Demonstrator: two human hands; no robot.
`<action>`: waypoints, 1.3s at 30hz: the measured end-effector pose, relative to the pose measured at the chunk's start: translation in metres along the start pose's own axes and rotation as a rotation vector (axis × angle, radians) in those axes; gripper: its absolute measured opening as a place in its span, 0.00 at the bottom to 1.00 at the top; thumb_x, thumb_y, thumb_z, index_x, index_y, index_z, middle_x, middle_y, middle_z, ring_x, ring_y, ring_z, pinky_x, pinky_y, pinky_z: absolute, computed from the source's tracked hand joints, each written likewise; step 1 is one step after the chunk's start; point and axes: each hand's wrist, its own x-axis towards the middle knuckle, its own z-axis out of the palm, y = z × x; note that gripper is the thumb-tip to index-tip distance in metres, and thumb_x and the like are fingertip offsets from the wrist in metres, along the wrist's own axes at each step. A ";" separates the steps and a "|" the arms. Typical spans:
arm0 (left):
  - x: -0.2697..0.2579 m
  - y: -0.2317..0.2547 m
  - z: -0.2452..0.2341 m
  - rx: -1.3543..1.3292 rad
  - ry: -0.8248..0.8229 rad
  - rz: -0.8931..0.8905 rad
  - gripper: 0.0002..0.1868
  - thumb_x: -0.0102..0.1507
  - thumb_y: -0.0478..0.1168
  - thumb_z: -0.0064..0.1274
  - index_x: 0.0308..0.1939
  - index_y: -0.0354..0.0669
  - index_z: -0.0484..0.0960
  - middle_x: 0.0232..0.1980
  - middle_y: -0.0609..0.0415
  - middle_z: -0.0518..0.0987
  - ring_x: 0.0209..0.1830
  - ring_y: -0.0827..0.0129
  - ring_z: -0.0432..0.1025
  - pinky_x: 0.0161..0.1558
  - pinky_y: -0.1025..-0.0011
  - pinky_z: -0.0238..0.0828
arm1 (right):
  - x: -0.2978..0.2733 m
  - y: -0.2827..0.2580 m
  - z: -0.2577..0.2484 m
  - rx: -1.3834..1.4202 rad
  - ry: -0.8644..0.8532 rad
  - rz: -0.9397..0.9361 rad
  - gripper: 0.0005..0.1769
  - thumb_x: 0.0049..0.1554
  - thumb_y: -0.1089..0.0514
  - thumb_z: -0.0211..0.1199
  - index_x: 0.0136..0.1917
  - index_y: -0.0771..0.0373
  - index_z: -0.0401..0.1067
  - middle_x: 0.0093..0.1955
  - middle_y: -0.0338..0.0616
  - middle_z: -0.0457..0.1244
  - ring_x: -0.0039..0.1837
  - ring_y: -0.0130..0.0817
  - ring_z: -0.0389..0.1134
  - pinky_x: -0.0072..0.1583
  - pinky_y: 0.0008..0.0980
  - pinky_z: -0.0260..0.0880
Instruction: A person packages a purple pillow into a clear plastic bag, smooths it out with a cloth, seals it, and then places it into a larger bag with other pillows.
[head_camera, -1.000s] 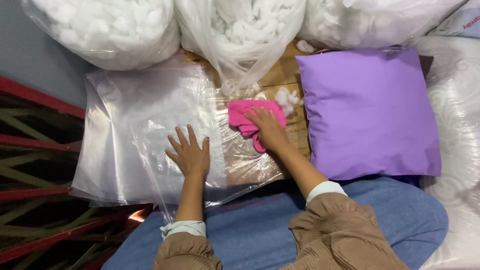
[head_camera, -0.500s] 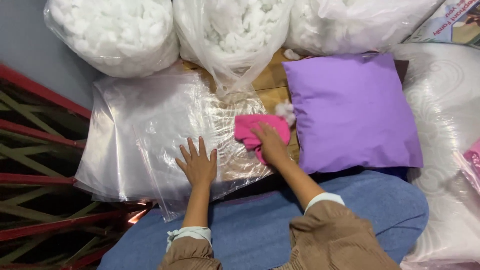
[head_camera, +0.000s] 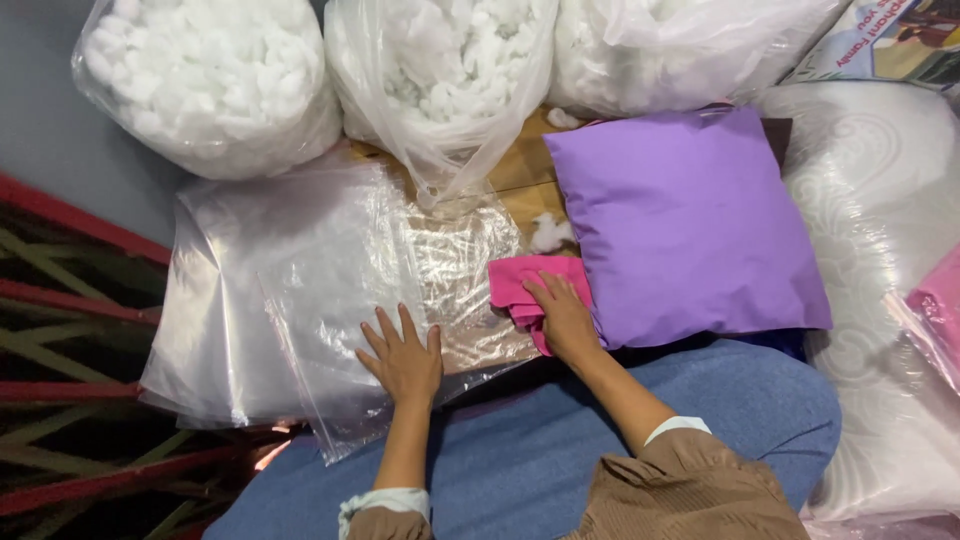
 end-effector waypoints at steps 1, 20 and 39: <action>-0.003 0.007 -0.004 -0.004 0.005 0.008 0.40 0.69 0.68 0.32 0.81 0.56 0.55 0.85 0.46 0.47 0.84 0.43 0.34 0.74 0.35 0.25 | 0.002 -0.008 -0.002 -0.005 0.009 0.002 0.42 0.52 0.68 0.51 0.77 0.41 0.60 0.78 0.46 0.54 0.77 0.60 0.54 0.74 0.59 0.55; 0.109 0.005 -0.022 0.026 0.072 -0.056 0.37 0.68 0.54 0.37 0.81 0.51 0.55 0.84 0.46 0.50 0.83 0.40 0.37 0.72 0.30 0.34 | 0.165 -0.111 0.060 0.089 -0.051 -0.328 0.47 0.42 0.69 0.63 0.75 0.48 0.63 0.75 0.49 0.57 0.76 0.54 0.56 0.76 0.56 0.52; 0.203 -0.006 -0.027 0.015 0.100 0.338 0.14 0.61 0.42 0.60 0.51 0.56 0.86 0.43 0.57 0.79 0.51 0.59 0.76 0.73 0.36 0.34 | 0.133 -0.054 -0.117 0.104 -0.274 0.137 0.40 0.57 0.61 0.49 0.81 0.44 0.49 0.63 0.62 0.64 0.66 0.63 0.66 0.66 0.60 0.64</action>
